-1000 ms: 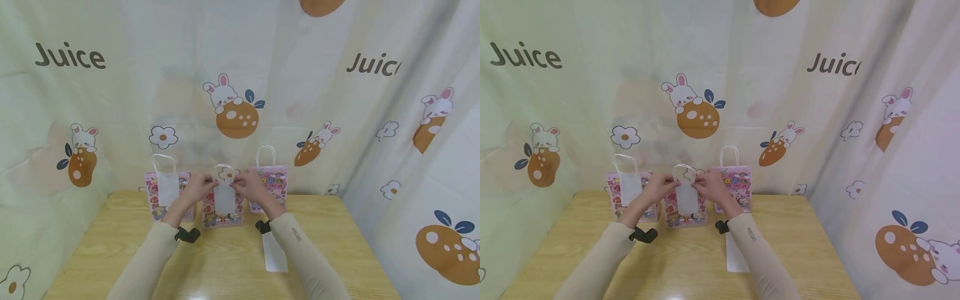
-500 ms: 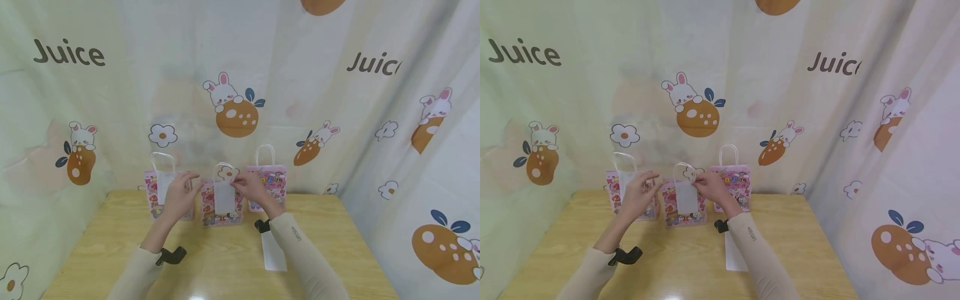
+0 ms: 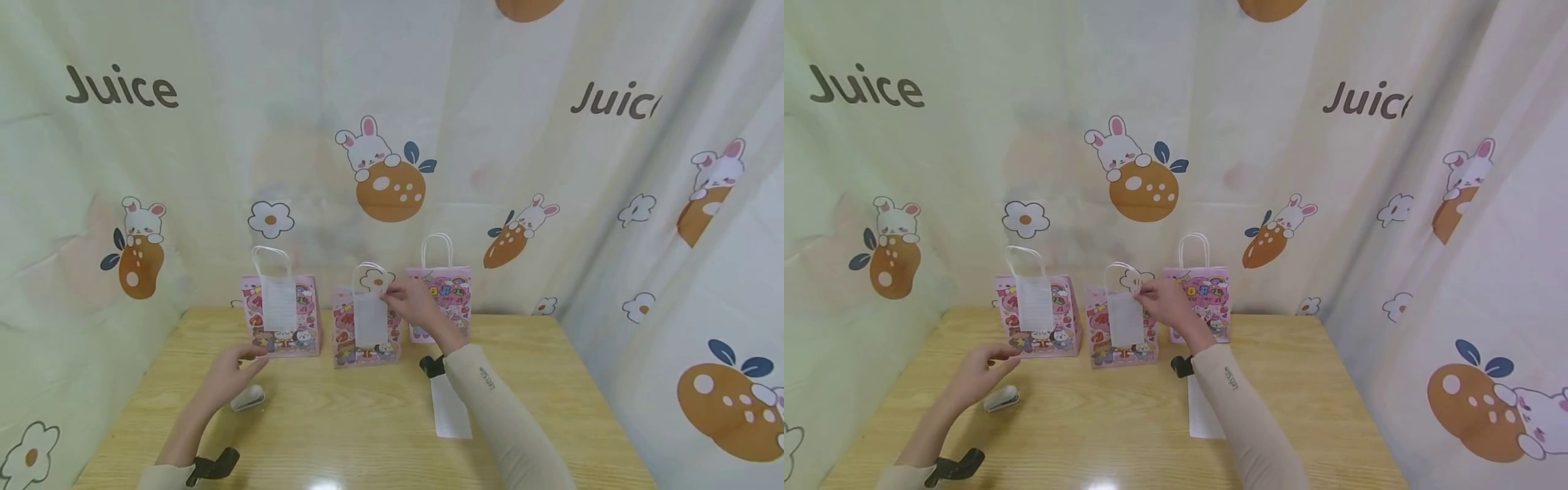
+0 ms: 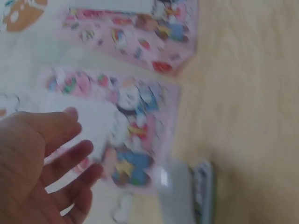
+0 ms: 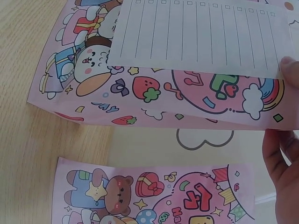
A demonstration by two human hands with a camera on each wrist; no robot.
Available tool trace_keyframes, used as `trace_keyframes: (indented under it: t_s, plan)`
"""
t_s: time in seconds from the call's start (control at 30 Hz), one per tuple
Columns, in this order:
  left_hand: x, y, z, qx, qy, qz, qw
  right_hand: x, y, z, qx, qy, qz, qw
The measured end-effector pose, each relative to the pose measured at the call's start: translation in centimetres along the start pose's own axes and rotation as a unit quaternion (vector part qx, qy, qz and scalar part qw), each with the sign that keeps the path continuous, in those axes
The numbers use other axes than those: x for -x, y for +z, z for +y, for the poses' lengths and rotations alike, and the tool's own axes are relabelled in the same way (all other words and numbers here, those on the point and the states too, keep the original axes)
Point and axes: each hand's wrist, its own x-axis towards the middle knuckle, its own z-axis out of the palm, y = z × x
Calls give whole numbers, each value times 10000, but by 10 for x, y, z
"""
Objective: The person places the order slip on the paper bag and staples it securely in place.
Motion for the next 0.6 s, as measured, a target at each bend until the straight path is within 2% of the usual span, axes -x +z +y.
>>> trace_keyframes:
  t_s: [0.13, 0.3, 0.43, 0.6]
  plan:
    - [13, -3, -22, 173, -328, -284, 9989, -1, 0, 0, -57, -30, 13, 10000]
    - [26, 3, -43, 338, -782, -528, 9950, 0, 0, 2, -38, -96, 30, 9999]
    - [35, 10, -53, 454, -942, -625, 9926, -1, 0, 2, 132, -213, 29, 9997]
    - [39, 19, -59, 439, -969, -570, 9927, 0, 0, 3, 228, -159, 86, 9996]
